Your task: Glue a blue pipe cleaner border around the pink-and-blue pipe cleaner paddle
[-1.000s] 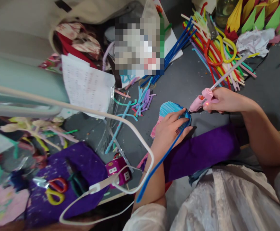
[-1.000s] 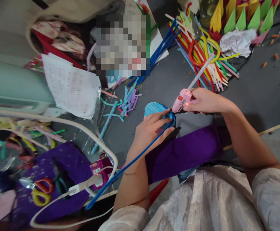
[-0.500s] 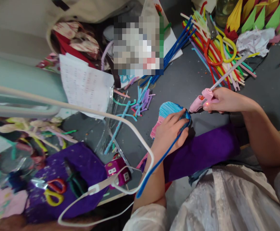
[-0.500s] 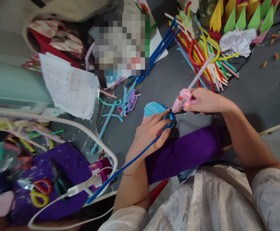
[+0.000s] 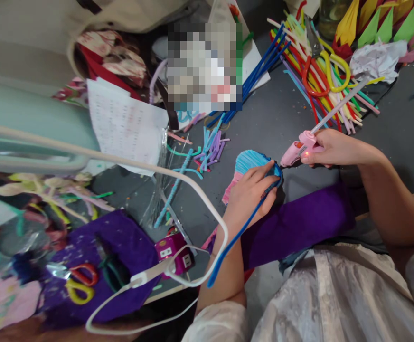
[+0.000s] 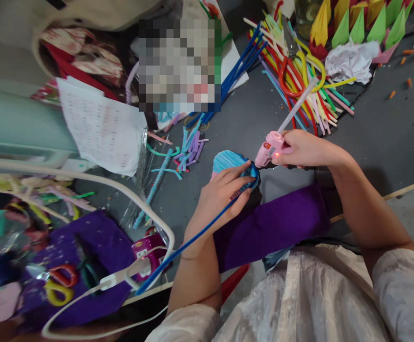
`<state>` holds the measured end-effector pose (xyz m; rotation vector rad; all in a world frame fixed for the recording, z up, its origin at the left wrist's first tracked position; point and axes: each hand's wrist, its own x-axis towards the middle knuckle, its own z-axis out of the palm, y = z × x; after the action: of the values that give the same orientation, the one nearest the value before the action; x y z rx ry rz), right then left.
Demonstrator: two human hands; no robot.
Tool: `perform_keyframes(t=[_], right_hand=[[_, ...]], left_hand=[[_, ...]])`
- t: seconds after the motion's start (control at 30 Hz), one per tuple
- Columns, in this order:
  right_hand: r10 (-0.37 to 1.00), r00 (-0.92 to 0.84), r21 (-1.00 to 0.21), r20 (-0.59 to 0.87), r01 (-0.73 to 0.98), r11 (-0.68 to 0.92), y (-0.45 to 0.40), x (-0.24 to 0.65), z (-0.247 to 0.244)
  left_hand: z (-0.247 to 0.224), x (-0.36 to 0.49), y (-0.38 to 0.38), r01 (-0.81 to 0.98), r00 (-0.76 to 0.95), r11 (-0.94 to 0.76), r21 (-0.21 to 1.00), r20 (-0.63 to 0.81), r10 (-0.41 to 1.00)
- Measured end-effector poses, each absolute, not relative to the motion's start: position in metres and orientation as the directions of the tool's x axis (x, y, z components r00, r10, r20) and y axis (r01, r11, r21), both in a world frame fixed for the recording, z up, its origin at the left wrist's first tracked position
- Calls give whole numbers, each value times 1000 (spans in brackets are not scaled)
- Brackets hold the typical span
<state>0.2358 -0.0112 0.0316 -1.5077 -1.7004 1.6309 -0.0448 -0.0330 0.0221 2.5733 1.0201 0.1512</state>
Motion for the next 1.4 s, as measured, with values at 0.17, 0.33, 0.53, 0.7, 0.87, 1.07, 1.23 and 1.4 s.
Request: perform_keyframes(t=[0.17, 0.33, 0.53, 0.7, 0.87, 1.07, 1.23, 1.4], right_hand=[[830, -375, -867, -413, 441, -232, -11, 236, 33], [832, -385, -876, -400, 427, -223, -12, 237, 33], [823, -386, -870, -416, 433, -237, -12, 236, 33], [820, -381, -861, -428, 449, -240, -12, 236, 35], [818, -393, -867, -420, 438, -235, -12, 236, 35], [818, -398, -870, -416, 435, -231, -12, 236, 35], [818, -410, -878, -404, 423, -222, -12, 237, 34], [814, -406, -871, -415, 435, -227, -12, 237, 34]], left_hand=[[24, -44, -32, 647, 729, -660, 381, -54, 683], [24, -44, -32, 653, 723, -652, 385, -63, 688], [24, -44, -32, 659, 719, -644, 388, -76, 691], [25, -44, -31, 659, 720, -643, 390, -80, 689], [25, -45, -32, 654, 723, -649, 388, -67, 688], [24, -46, -31, 652, 724, -649, 392, -69, 686], [24, -46, -31, 661, 713, -633, 403, -75, 697], [23, -47, -30, 651, 725, -650, 393, -68, 685]])
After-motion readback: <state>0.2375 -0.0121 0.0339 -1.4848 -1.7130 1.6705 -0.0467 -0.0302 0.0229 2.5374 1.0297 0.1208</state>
